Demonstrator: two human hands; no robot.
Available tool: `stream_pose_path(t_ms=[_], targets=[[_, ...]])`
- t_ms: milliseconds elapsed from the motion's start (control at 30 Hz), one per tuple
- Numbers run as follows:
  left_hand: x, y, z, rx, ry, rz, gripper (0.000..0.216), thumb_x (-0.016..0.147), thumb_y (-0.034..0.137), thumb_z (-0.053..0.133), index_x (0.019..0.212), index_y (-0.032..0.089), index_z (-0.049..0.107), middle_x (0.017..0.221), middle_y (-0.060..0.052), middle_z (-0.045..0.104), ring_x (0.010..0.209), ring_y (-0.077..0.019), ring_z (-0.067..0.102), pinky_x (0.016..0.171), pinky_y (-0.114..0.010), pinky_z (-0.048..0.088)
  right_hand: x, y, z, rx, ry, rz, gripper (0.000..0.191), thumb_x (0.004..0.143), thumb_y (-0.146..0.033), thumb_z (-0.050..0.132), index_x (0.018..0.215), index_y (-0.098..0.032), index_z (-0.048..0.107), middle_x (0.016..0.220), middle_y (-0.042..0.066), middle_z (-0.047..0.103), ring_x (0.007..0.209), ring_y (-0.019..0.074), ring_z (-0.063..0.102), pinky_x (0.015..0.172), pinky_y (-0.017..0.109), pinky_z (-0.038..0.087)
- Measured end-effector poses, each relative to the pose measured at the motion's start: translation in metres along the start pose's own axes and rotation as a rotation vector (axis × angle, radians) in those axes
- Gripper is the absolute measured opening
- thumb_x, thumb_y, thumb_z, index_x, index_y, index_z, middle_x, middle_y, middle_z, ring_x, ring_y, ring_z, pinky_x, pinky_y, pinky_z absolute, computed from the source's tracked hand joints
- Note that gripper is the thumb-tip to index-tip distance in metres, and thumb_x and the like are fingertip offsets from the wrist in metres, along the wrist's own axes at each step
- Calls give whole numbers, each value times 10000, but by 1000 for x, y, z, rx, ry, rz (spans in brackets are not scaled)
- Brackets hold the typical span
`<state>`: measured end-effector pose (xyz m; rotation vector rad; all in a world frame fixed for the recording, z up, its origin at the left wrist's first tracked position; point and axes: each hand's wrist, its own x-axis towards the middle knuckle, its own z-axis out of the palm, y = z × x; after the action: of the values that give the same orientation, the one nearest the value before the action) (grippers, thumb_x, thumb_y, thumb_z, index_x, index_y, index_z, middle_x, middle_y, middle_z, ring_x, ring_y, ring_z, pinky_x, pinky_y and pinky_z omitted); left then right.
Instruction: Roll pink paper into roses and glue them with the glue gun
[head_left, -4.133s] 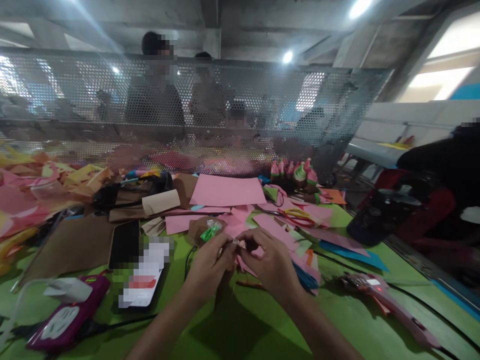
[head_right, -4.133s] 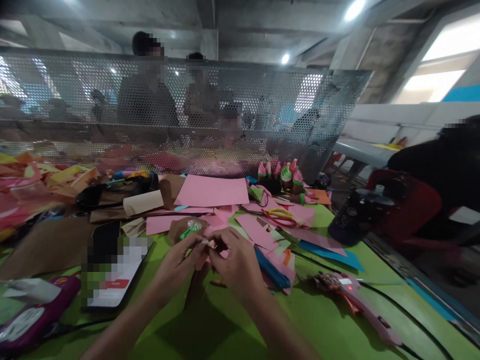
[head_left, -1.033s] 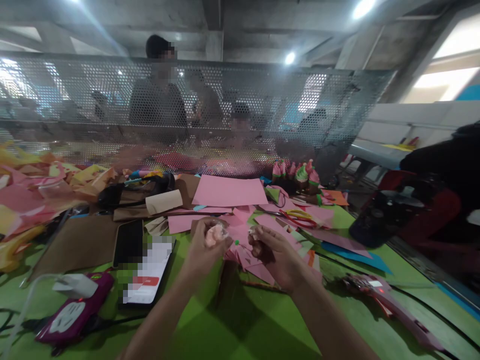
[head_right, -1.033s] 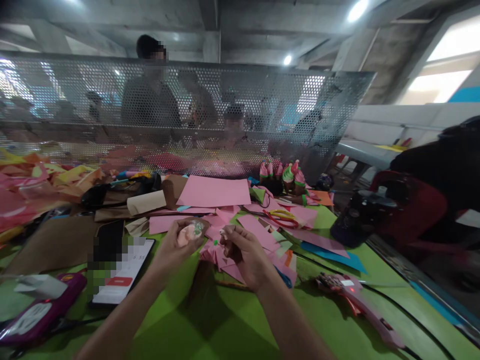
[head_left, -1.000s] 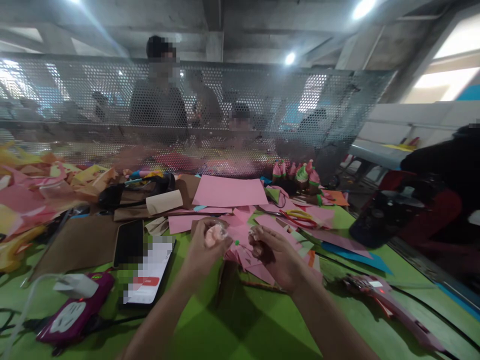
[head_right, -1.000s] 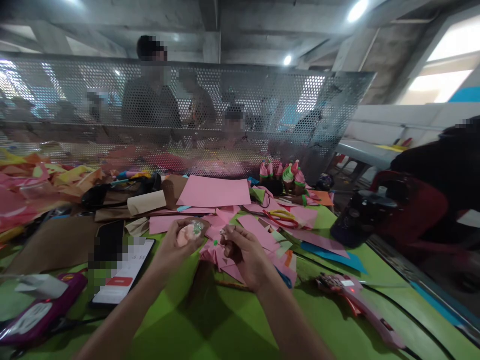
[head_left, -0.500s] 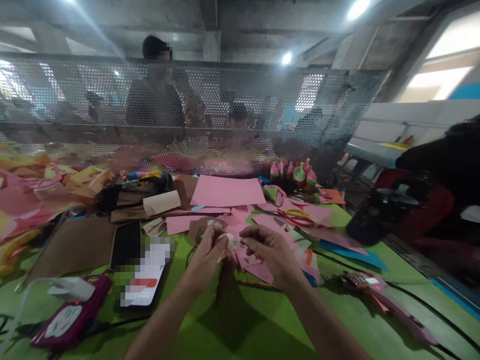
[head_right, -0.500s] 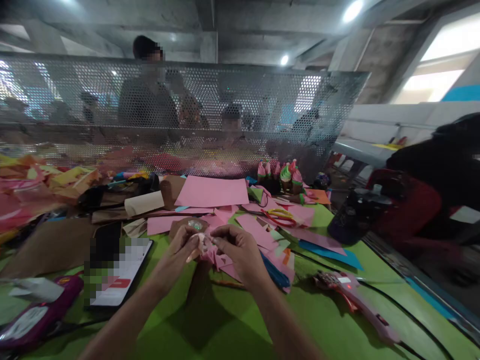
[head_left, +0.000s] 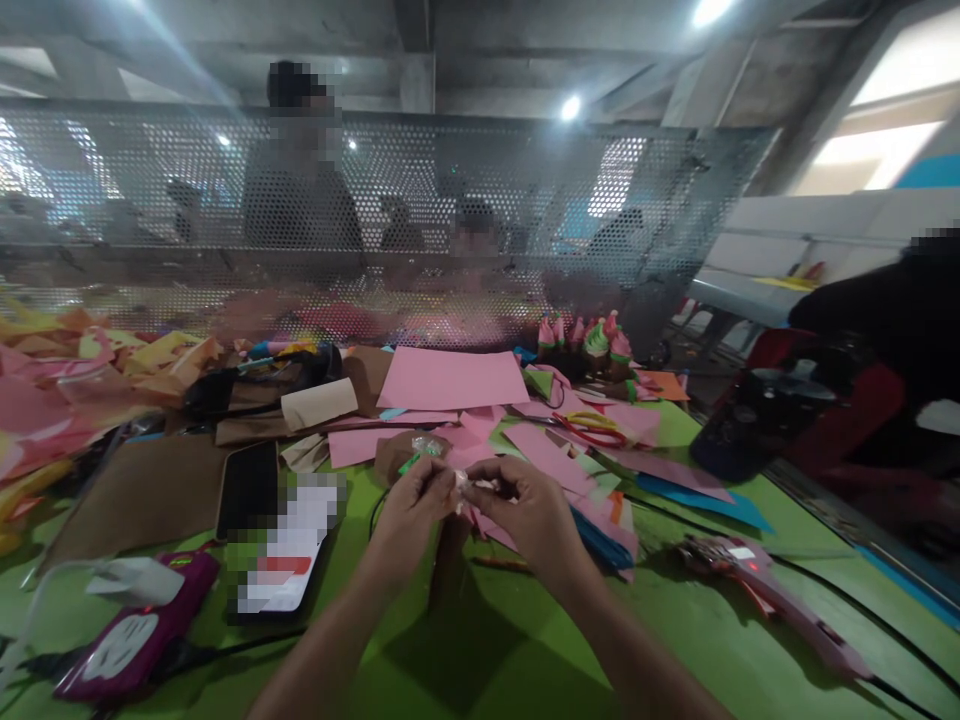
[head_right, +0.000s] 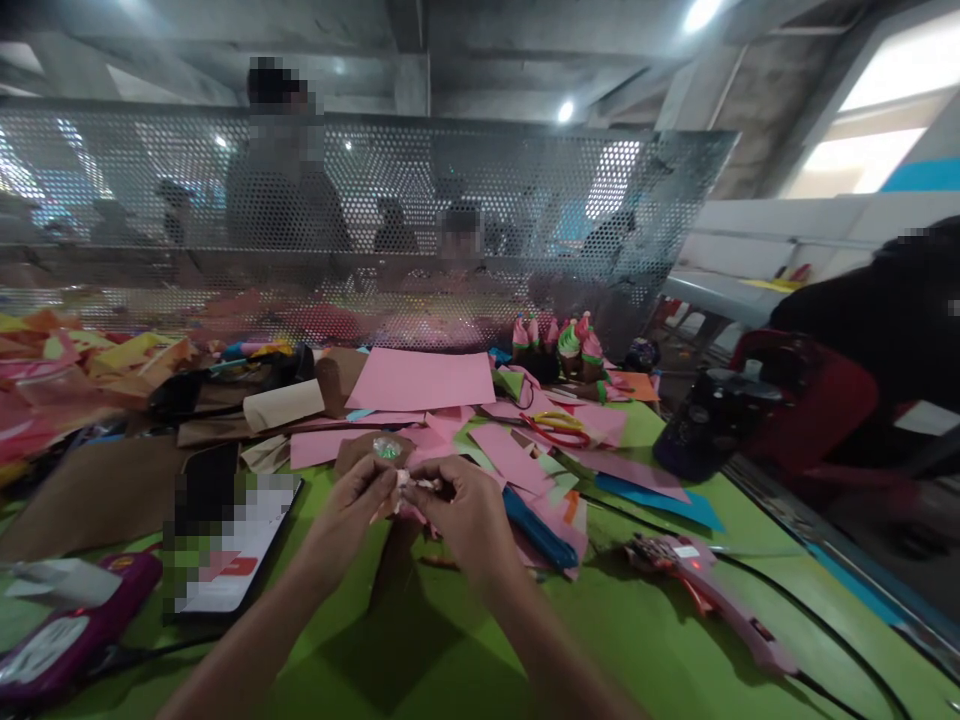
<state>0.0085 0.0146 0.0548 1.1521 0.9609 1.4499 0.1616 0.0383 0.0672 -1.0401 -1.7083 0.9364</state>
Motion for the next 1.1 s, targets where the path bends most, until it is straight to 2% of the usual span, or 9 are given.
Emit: stream_pose_path(t_ms=[233,367,500,633,867,1000,1100], targets=[[0,1,0,72,-3,-23,184,843,312,601,705,195,569,617,51,482,588,-108,425,580,-213,350,-1,-4,-1,-72,1,-36,90,785,-254,704,862,-208,716,817,30,691,761,195,637,656,280,460],[0,-1,-1,34,6,-67,147,826,301,620,738,193,572,658,45,492,618,-107,429,596,-207,346,0,-5,-3,-145,-2,-93,71,798,-224,690,866,-210,704,802,19,677,748,182,630,631,261,453],[0,-1,-1,-77,-46,-138,193,810,337,668,759,197,546,618,66,449,554,-88,372,554,-201,314,-1,-7,-5,-209,-10,-139,53,805,-208,692,858,-209,690,799,13,665,747,174,623,619,247,446],[0,0,-2,-134,-59,-171,277,748,376,753,772,195,544,656,58,489,582,-87,417,569,-200,339,-1,-7,-6,-239,-26,-165,60,812,-185,690,865,-211,681,802,5,654,734,160,607,624,240,438],[1,1,-8,-212,-101,-221,356,655,345,850,756,178,551,704,40,541,637,-85,478,599,-195,370,0,-7,-5,-222,-95,-120,62,807,-201,705,858,-206,669,810,10,654,718,159,606,606,242,432],[0,3,-9,-227,-108,-223,361,659,328,854,762,184,540,693,59,523,611,-71,449,585,-187,359,-1,-8,-7,-153,-155,-66,80,825,-268,707,849,-207,662,791,5,655,703,154,607,598,238,442],[-1,4,-7,-212,-119,-216,326,693,336,827,794,182,559,711,53,529,648,-84,466,608,-194,370,-1,-9,-9,-125,-150,-45,137,819,-328,722,818,-207,659,755,-2,652,688,152,591,577,233,437]])
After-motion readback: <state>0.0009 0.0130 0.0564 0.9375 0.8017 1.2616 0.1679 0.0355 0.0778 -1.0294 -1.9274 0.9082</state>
